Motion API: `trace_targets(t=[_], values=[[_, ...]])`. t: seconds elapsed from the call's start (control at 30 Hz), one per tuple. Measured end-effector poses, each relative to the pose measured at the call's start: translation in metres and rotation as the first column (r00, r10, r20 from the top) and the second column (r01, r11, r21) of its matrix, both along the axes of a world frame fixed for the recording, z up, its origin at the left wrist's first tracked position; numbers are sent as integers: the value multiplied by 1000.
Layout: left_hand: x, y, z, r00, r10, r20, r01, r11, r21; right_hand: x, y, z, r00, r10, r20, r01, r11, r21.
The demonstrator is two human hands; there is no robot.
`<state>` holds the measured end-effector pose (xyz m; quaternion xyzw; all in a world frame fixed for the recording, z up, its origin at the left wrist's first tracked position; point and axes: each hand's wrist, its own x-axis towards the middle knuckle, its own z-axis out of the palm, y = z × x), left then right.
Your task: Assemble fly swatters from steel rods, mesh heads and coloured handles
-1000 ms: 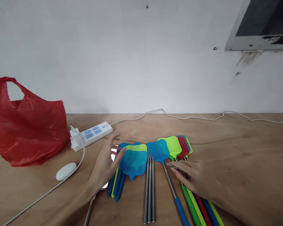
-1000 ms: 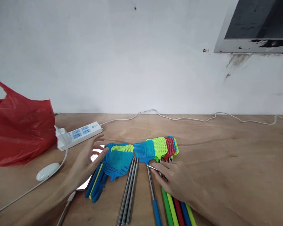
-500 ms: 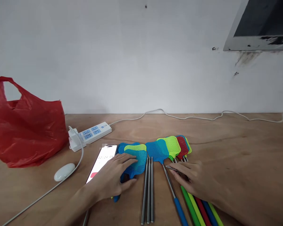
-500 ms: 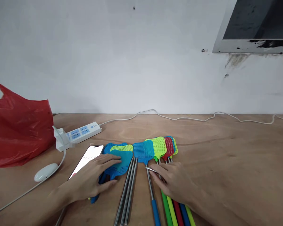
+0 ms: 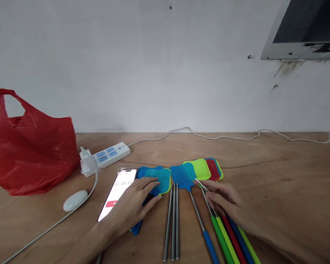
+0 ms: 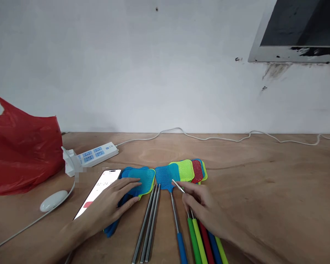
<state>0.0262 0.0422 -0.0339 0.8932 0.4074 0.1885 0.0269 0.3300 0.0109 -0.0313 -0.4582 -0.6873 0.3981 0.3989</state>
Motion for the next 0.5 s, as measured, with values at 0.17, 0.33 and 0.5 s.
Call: trace_targets(t=[0.17, 0.33, 0.5], values=[[7, -8, 15, 992, -121, 30, 123, 988, -92, -5, 5, 4, 959, -77, -273, 10, 971, -241], [10, -13, 20, 959, -283, 19, 281, 941, -186, -9, 9, 0, 914, -189, -360, 78, 951, -300], [10, -17, 19, 949, -315, 8, 309, 925, -219, -11, 8, -3, 912, -156, -379, 42, 955, -292]])
